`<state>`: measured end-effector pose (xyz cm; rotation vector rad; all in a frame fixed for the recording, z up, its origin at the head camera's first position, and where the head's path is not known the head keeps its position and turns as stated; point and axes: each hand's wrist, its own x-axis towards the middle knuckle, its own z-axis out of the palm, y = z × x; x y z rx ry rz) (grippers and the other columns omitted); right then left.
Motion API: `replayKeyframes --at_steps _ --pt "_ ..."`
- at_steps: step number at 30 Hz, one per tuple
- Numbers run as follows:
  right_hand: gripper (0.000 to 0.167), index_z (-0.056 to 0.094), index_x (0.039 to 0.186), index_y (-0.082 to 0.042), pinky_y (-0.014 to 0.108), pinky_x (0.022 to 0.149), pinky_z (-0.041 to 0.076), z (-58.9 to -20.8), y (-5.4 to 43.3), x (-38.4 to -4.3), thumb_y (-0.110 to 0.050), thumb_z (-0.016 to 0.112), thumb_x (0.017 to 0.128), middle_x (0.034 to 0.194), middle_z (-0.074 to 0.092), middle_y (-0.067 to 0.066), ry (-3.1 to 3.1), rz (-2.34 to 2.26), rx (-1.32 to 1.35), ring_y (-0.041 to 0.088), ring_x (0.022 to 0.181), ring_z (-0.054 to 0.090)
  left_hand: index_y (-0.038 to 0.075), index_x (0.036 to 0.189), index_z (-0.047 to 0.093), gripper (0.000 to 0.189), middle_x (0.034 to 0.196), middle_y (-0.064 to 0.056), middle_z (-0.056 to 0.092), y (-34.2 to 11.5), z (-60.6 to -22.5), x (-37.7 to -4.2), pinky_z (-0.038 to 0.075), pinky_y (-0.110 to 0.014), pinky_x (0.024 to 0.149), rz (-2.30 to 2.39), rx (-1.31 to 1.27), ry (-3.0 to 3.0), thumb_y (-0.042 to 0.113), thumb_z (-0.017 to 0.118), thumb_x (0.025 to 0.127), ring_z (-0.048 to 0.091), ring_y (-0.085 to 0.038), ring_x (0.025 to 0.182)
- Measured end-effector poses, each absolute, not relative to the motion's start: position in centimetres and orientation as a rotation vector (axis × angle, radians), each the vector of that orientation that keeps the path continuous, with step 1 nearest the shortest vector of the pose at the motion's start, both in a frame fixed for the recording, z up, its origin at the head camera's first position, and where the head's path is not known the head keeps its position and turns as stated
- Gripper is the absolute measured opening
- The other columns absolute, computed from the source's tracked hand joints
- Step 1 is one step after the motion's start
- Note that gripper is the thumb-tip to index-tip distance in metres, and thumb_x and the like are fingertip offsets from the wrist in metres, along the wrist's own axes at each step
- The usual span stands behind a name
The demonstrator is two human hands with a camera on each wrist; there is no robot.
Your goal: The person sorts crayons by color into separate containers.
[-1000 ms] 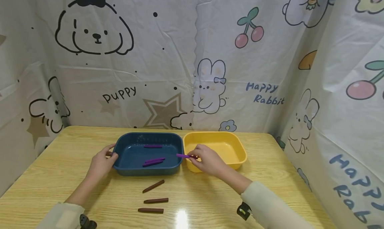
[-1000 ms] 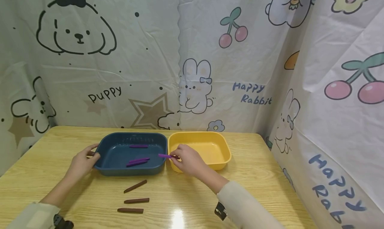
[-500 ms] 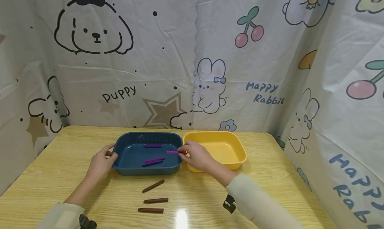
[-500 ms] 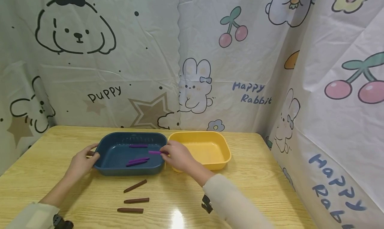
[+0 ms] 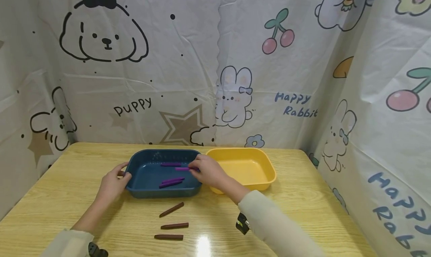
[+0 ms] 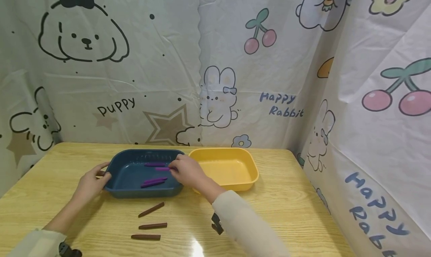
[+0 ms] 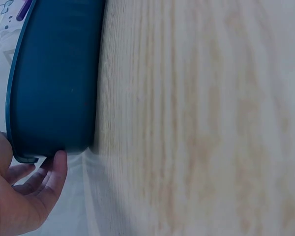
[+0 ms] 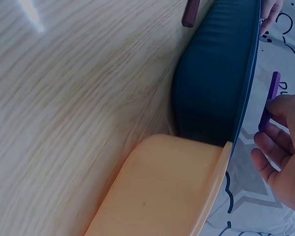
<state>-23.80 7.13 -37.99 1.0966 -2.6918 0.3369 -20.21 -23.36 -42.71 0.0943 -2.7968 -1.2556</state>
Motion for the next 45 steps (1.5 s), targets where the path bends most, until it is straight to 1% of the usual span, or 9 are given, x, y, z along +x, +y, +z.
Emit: replayKeyframes --at_steps 7,15,23,27,31,36,41,45 --pt "0.022 0.072 0.104 -0.012 0.02 0.069 0.045 -38.2 5.9 -24.3 -0.024 0.059 0.092 0.092 0.062 0.001 -2.743 0.332 1.028 0.012 0.079 0.054 -0.005 0.141 0.033 0.053 0.117 -0.033 0.053 -23.4 -42.8 -20.3 0.052 -0.03 0.061 -1.272 0.094 -2.795 0.02 0.042 0.096 0.063 -0.03 0.087" --pt "0.021 0.072 0.105 -0.014 0.02 0.07 0.046 -38.6 4.6 -25.0 -0.024 0.059 0.092 0.093 0.063 0.0 -2.798 0.318 0.981 0.011 0.079 0.054 -0.005 0.14 0.035 0.051 0.115 -0.033 0.055 -23.3 -42.8 -20.2 0.053 -0.03 0.061 -1.266 0.091 -2.786 0.018 0.042 0.095 0.064 -0.031 0.087" --pt "0.022 0.071 0.106 -0.015 0.02 0.068 0.044 -38.9 3.5 -25.2 -0.025 0.058 0.092 0.094 0.062 0.0 -2.857 0.329 0.953 0.01 0.079 0.053 -0.005 0.14 0.035 0.051 0.116 -0.033 0.055 -23.1 -42.7 -20.2 0.053 -0.03 0.061 -1.27 0.096 -2.777 0.017 0.042 0.094 0.063 -0.033 0.089" --pt "0.022 0.071 0.107 -0.015 0.02 0.069 0.045 -39.2 3.4 -25.4 -0.025 0.057 0.092 0.095 0.062 0.0 -2.878 0.346 0.923 0.01 0.079 0.053 -0.005 0.14 0.036 0.051 0.115 -0.032 0.055 -23.0 -42.6 -20.2 0.053 -0.029 0.061 -1.268 0.1 -2.776 0.017 0.042 0.093 0.064 -0.032 0.088" --pt "0.023 0.072 0.106 -0.014 0.02 0.069 0.045 -39.5 3.4 -25.6 -0.024 0.058 0.092 0.093 0.062 0.001 -2.902 0.487 0.882 0.01 0.079 0.053 -0.004 0.14 0.036 0.051 0.115 -0.032 0.055 -23.1 -42.6 -20.2 0.052 -0.029 0.06 -1.265 0.099 -2.771 0.017 0.042 0.094 0.064 -0.03 0.085" --pt "0.022 0.072 0.104 -0.01 0.021 0.07 0.045 -39.8 3.3 -25.9 -0.021 0.059 0.091 0.091 0.064 0.003 -2.918 0.796 0.796 0.011 0.079 0.053 -0.004 0.14 0.036 0.051 0.115 -0.032 0.055 -23.2 -42.6 -20.2 0.052 -0.029 0.06 -1.264 0.094 -2.767 0.017 0.042 0.094 0.064 -0.03 0.086" --pt "0.022 0.072 0.104 -0.009 0.023 0.074 0.048 -40.2 3.1 -26.0 -0.021 0.059 0.091 0.096 0.067 0.004 -2.919 0.903 0.738 0.013 0.083 0.058 -0.004 0.14 0.036 0.051 0.114 -0.032 0.055 -23.2 -42.7 -20.2 0.052 -0.029 0.06 -1.264 0.095 -2.768 0.017 0.042 0.094 0.064 -0.029 0.085" --pt "0.021 0.072 0.103 -0.01 0.022 0.071 0.047 -40.4 2.9 -26.1 -0.022 0.06 0.09 0.095 0.066 0.004 -2.912 0.937 0.718 0.013 0.081 0.058 -0.004 0.14 0.035 0.051 0.115 -0.032 0.055 -23.3 -42.9 -20.2 0.052 -0.029 0.06 -1.27 0.099 -2.774 0.018 0.042 0.095 0.064 -0.03 0.087"
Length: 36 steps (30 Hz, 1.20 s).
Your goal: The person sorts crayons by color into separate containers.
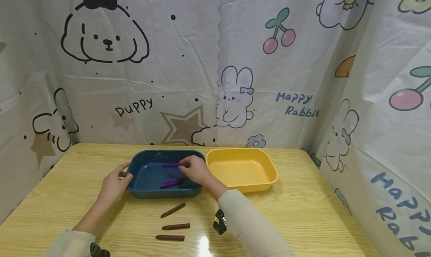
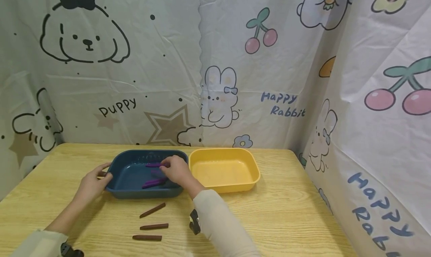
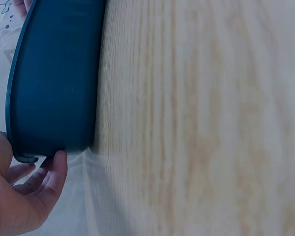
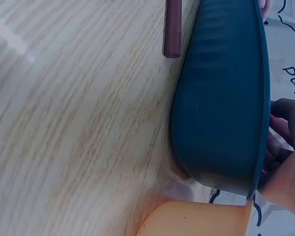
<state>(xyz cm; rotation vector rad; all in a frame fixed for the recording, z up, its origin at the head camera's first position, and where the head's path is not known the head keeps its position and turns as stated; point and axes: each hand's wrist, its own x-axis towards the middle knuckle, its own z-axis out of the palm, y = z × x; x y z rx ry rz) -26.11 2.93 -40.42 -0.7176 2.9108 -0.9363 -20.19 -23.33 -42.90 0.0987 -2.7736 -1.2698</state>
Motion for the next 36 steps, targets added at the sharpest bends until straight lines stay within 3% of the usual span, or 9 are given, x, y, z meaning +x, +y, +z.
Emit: replayKeyframes --at_steps 5,16,25,30,36 --pt "0.021 0.071 0.103 -0.01 0.022 0.069 0.047 -40.1 3.3 -26.1 -0.023 0.061 0.09 0.094 0.066 0.005 2.909 -0.972 -0.723 0.014 0.081 0.059 -0.003 0.141 0.036 0.051 0.116 -0.031 0.055 -23.4 -43.0 -20.2 0.052 -0.029 0.061 -1.267 0.102 -2.776 0.018 0.043 0.095 0.064 -0.031 0.088" --pt "0.023 0.07 0.106 -0.005 0.031 0.081 0.051 -38.7 5.9 -26.2 -0.02 0.059 0.091 0.102 0.069 0.008 2.888 -1.069 -0.66 0.02 0.091 0.063 -0.004 0.14 0.035 0.052 0.115 -0.033 0.054 -23.2 -42.7 -20.3 0.054 -0.03 0.061 -1.282 0.104 -2.776 0.018 0.043 0.094 0.063 -0.033 0.09" --pt "0.02 0.071 0.101 -0.006 0.024 0.064 0.047 -37.7 9.2 -26.7 -0.019 0.062 0.089 0.097 0.067 0.01 2.918 -1.139 -0.567 0.018 0.079 0.056 -0.004 0.141 0.034 0.053 0.115 -0.032 0.054 -23.4 -42.8 -20.2 0.054 -0.031 0.061 -1.253 0.085 -2.8 0.018 0.042 0.094 0.064 -0.031 0.088" --pt "0.018 0.071 0.099 -0.006 0.023 0.062 0.046 -37.6 11.5 -27.1 -0.018 0.064 0.087 0.096 0.067 0.01 2.954 -1.164 -0.488 0.018 0.078 0.056 -0.003 0.14 0.036 0.052 0.116 -0.031 0.054 -23.6 -42.6 -20.1 0.052 -0.028 0.059 -1.251 0.068 -2.812 0.019 0.044 0.094 0.064 -0.029 0.086" --pt "0.022 0.069 0.103 -0.004 0.025 0.066 0.047 -37.5 14.7 -27.3 -0.019 0.065 0.087 0.098 0.066 0.01 2.972 -1.201 -0.344 0.019 0.08 0.057 -0.005 0.134 0.043 0.048 0.115 -0.029 0.057 -24.0 -41.5 -20.1 0.047 -0.027 0.06 -1.187 0.013 -2.799 0.023 0.047 0.095 0.062 -0.034 0.09"
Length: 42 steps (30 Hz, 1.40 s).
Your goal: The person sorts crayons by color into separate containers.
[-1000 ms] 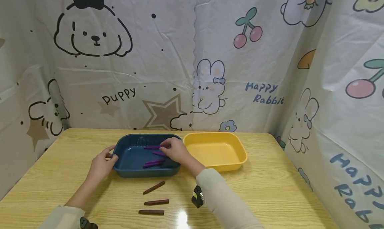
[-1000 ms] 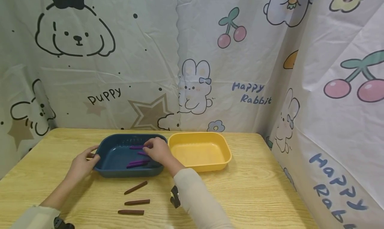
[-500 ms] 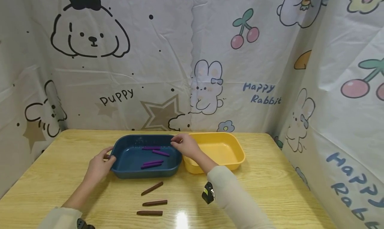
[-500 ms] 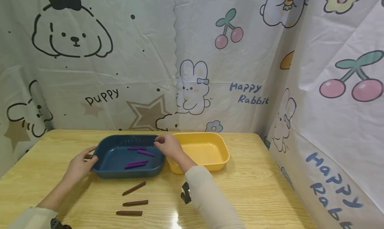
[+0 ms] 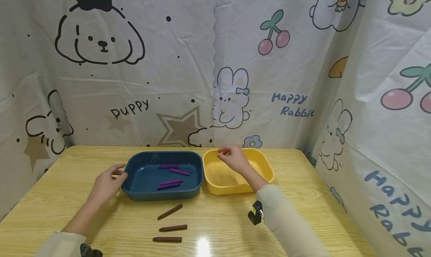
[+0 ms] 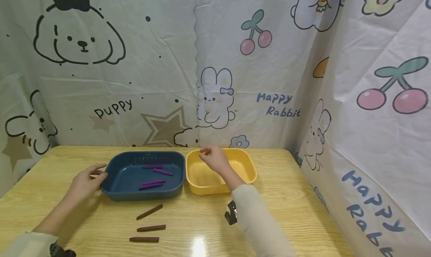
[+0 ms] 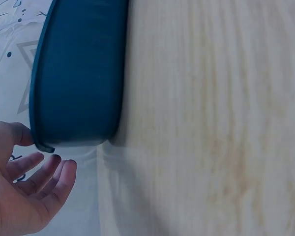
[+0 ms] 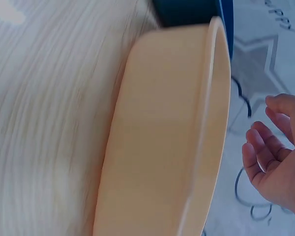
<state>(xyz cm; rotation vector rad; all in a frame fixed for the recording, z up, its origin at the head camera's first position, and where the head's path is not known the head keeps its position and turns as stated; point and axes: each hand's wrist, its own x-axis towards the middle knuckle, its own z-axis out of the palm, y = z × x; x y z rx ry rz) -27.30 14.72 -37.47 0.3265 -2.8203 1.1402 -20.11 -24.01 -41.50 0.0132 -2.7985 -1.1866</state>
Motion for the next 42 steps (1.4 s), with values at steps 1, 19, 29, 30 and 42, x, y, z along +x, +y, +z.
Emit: replayKeyframes --at_steps 1,19,29,30,42 --pt "0.022 0.069 0.103 -0.004 0.026 0.066 0.047 -37.5 15.3 -27.3 -0.019 0.065 0.087 0.099 0.066 0.011 -2.82 1.146 0.308 0.019 0.081 0.057 -0.005 0.133 0.045 0.047 0.114 -0.029 0.058 -24.1 -41.4 -20.1 0.047 -0.027 0.061 -1.173 0.003 -2.792 0.023 0.048 0.095 0.062 -0.036 0.092" --pt "0.028 0.067 0.109 -0.002 0.032 0.072 0.049 -37.1 24.0 -26.5 -0.022 0.061 0.089 0.104 0.065 0.016 -2.842 0.998 0.089 0.026 0.089 0.058 -0.004 0.119 0.059 0.035 0.117 -0.028 0.056 -23.5 -40.5 -19.4 0.045 -0.054 0.083 -0.951 -0.197 -2.709 0.018 0.055 0.092 0.052 -0.041 0.105" --pt "0.032 0.064 0.112 -0.002 0.034 0.077 0.05 -36.8 26.7 -25.8 -0.026 0.058 0.091 0.108 0.063 0.019 -2.862 0.968 -0.049 0.028 0.091 0.056 0.001 0.105 0.067 0.025 0.104 -0.019 0.063 -21.5 -39.8 -18.6 0.043 -0.056 0.086 -0.712 -0.498 -2.646 0.014 0.068 0.082 0.054 -0.039 0.101" --pt "0.033 0.064 0.113 -0.002 0.034 0.079 0.05 -36.8 27.0 -25.7 -0.026 0.057 0.091 0.109 0.063 0.019 -2.866 0.975 -0.068 0.028 0.092 0.056 0.002 0.103 0.067 0.024 0.102 -0.017 0.064 -21.3 -39.8 -18.5 0.044 -0.054 0.085 -0.696 -0.54 -2.617 0.013 0.069 0.081 0.055 -0.038 0.099" --pt "0.032 0.064 0.113 0.001 0.034 0.075 0.05 -37.5 28.5 -25.0 -0.022 0.058 0.091 0.109 0.063 0.021 -2.861 0.966 -0.078 0.03 0.094 0.056 0.015 0.094 0.069 0.029 0.088 0.006 0.059 -17.3 -40.9 -17.2 0.045 -0.022 0.067 -0.558 -1.091 -2.294 0.009 0.079 0.068 0.051 -0.007 0.079"
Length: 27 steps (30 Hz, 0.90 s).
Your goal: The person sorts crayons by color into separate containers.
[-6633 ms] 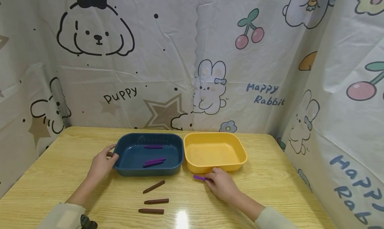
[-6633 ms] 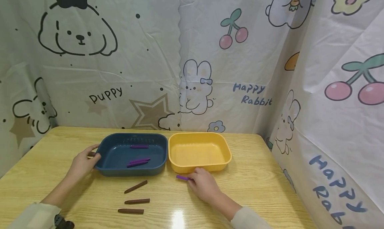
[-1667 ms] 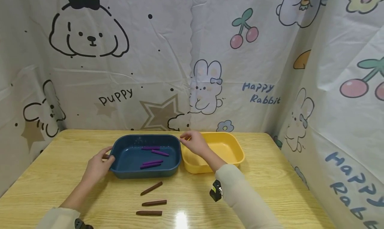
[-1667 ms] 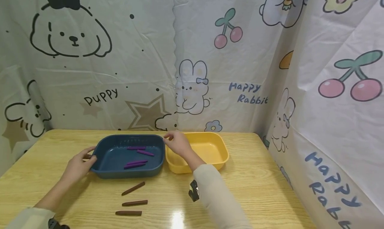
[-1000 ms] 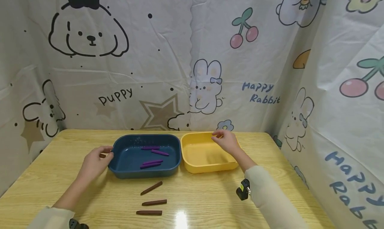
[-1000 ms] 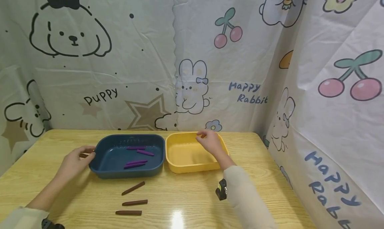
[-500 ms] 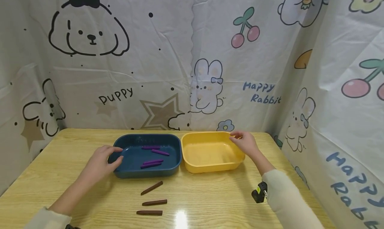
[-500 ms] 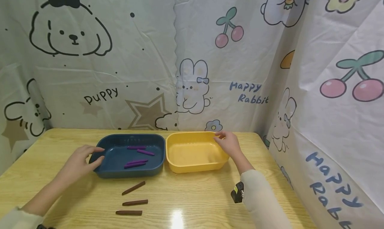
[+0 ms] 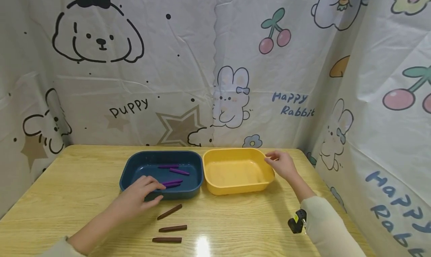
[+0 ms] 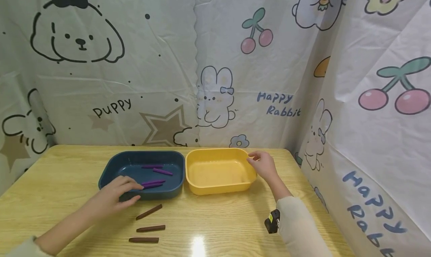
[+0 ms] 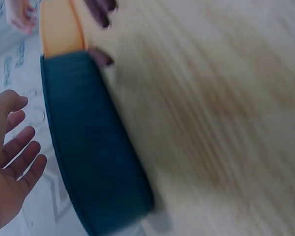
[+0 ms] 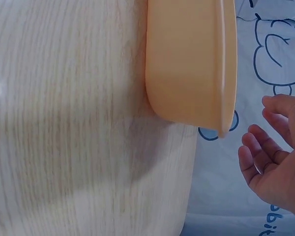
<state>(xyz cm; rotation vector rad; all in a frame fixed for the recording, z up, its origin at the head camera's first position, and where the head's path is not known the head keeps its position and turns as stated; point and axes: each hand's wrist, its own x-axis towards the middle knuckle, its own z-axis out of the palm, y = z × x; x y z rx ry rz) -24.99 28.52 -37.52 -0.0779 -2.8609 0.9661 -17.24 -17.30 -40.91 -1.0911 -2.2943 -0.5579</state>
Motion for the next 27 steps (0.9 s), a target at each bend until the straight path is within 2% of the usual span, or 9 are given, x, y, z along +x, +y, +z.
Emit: replayKeyframes --at_steps 8,12,15,21,27 --pt "0.035 0.061 0.117 0.002 0.038 0.079 0.052 -38.3 28.8 -24.6 -0.022 0.057 0.092 0.111 0.061 0.023 -2.881 0.999 -0.119 0.033 0.098 0.057 0.012 0.096 0.067 0.023 0.087 0.004 0.058 -15.3 -42.3 -16.2 0.046 -0.021 0.065 -0.576 -1.257 -2.415 0.01 0.074 0.075 0.051 -0.006 0.077" --pt "0.036 0.059 0.12 0.002 0.04 0.081 0.051 -38.9 29.0 -24.6 -0.021 0.057 0.092 0.114 0.059 0.024 -2.88 1.017 -0.139 0.035 0.102 0.057 0.014 0.099 0.068 0.017 0.089 0.006 0.059 -14.9 -42.8 -15.5 0.046 -0.021 0.066 -0.605 -1.22 -2.593 0.017 0.068 0.083 0.049 -0.003 0.078" --pt "0.038 0.057 0.122 0.001 0.041 0.082 0.051 -39.4 29.0 -24.5 -0.022 0.057 0.092 0.117 0.056 0.026 -2.88 1.036 -0.148 0.037 0.104 0.056 0.014 0.104 0.067 0.019 0.094 0.005 0.059 -14.7 -43.1 -15.1 0.047 -0.024 0.069 -0.61 -1.18 -2.702 0.019 0.065 0.086 0.05 -0.005 0.082" --pt "0.042 0.051 0.128 0.002 0.039 0.08 0.051 -40.9 28.8 -24.4 -0.02 0.055 0.092 0.118 0.054 0.028 -2.839 1.078 -0.176 0.038 0.104 0.055 0.013 0.11 0.065 0.024 0.095 0.003 0.059 -14.6 -44.1 -15.2 0.048 -0.028 0.071 -0.581 -1.126 -2.766 0.017 0.063 0.087 0.054 -0.011 0.085" --pt "0.049 0.04 0.138 -0.003 0.041 0.082 0.05 -42.7 28.3 -24.4 -0.019 0.053 0.093 0.121 0.052 0.029 -2.767 1.165 -0.245 0.037 0.108 0.052 0.011 0.107 0.066 0.022 0.092 0.002 0.059 -14.4 -44.7 -15.5 0.048 -0.032 0.072 -0.526 -1.05 -2.802 0.014 0.063 0.086 0.055 -0.015 0.083"
